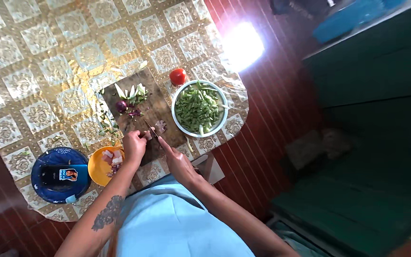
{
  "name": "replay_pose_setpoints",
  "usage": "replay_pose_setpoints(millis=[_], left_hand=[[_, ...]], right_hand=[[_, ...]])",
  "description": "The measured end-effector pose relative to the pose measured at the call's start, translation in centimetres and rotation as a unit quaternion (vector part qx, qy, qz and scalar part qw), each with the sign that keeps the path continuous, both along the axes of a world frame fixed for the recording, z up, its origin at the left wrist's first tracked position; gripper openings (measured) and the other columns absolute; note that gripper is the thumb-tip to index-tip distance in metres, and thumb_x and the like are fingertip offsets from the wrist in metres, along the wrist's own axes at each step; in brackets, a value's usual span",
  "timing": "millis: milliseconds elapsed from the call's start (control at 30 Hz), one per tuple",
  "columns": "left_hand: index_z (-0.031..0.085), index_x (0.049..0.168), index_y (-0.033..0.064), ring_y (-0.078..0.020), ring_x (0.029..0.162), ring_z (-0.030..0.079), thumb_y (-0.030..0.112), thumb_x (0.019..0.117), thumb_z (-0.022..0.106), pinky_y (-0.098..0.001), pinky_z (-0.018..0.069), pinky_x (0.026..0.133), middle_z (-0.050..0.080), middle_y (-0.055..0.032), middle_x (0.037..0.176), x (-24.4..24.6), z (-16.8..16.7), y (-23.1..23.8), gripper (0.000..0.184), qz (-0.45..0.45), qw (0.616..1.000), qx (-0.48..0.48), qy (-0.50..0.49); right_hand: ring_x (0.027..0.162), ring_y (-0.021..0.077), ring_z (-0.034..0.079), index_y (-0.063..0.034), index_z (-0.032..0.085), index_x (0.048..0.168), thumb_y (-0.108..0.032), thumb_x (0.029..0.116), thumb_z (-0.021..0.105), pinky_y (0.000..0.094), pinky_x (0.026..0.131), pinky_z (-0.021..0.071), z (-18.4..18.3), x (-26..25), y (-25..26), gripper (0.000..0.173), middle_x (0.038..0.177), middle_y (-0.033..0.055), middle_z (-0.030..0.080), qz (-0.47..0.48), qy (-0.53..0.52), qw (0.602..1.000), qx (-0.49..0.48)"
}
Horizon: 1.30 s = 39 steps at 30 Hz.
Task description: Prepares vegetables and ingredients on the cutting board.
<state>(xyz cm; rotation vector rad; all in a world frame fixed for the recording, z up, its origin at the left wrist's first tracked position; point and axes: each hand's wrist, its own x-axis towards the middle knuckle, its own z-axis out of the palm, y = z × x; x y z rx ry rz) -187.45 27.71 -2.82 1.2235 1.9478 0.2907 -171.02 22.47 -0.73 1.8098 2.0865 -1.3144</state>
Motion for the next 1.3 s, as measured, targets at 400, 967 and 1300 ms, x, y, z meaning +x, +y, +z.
replay_pose_setpoints(millis=[400,967,1300], left_hand=[[0.075,0.104,-0.0008,-0.0335,0.103,0.07,0.006,0.0932,0.07,-0.0538,0.0528,0.094,0.073,-0.0192,0.105,-0.6,-0.5,0.1,0.013,-0.005,1.0,0.011,-0.01],[0.075,0.104,-0.0004,-0.0345,0.096,0.071,0.004,0.0923,0.069,-0.0553,0.0535,0.088,0.074,-0.0193,0.099,-0.3,-0.1,-0.4,0.013,0.023,1.0,0.009,0.003],[0.076,0.105,-0.0003,-0.0329,0.098,0.072,0.005,0.0935,0.069,-0.0539,0.0539,0.091,0.075,-0.0185,0.101,-0.1,-0.5,-0.4,0.014,0.011,1.0,0.021,0.008]], right_hand=[[0.101,0.0418,0.07,-0.0231,0.018,0.166,-0.007,0.108,0.04,0.0542,0.091,0.0556,-1.7,-2.8,1.8,0.064,0.119,0.0256,0.067,-0.007,0.014,0.999,-0.043],[0.095,0.0403,0.071,-0.027,0.014,0.166,-0.007,0.1081,0.035,0.0514,0.086,0.0565,0.7,-1.1,-0.4,0.065,0.129,0.0255,0.062,0.044,-0.054,0.994,-0.082],[0.101,0.041,0.071,-0.024,0.013,0.167,-0.007,0.1085,0.039,0.0531,0.091,0.0559,-2.2,-3.4,1.6,0.066,0.121,0.0255,0.067,-0.011,0.017,0.999,-0.048]])
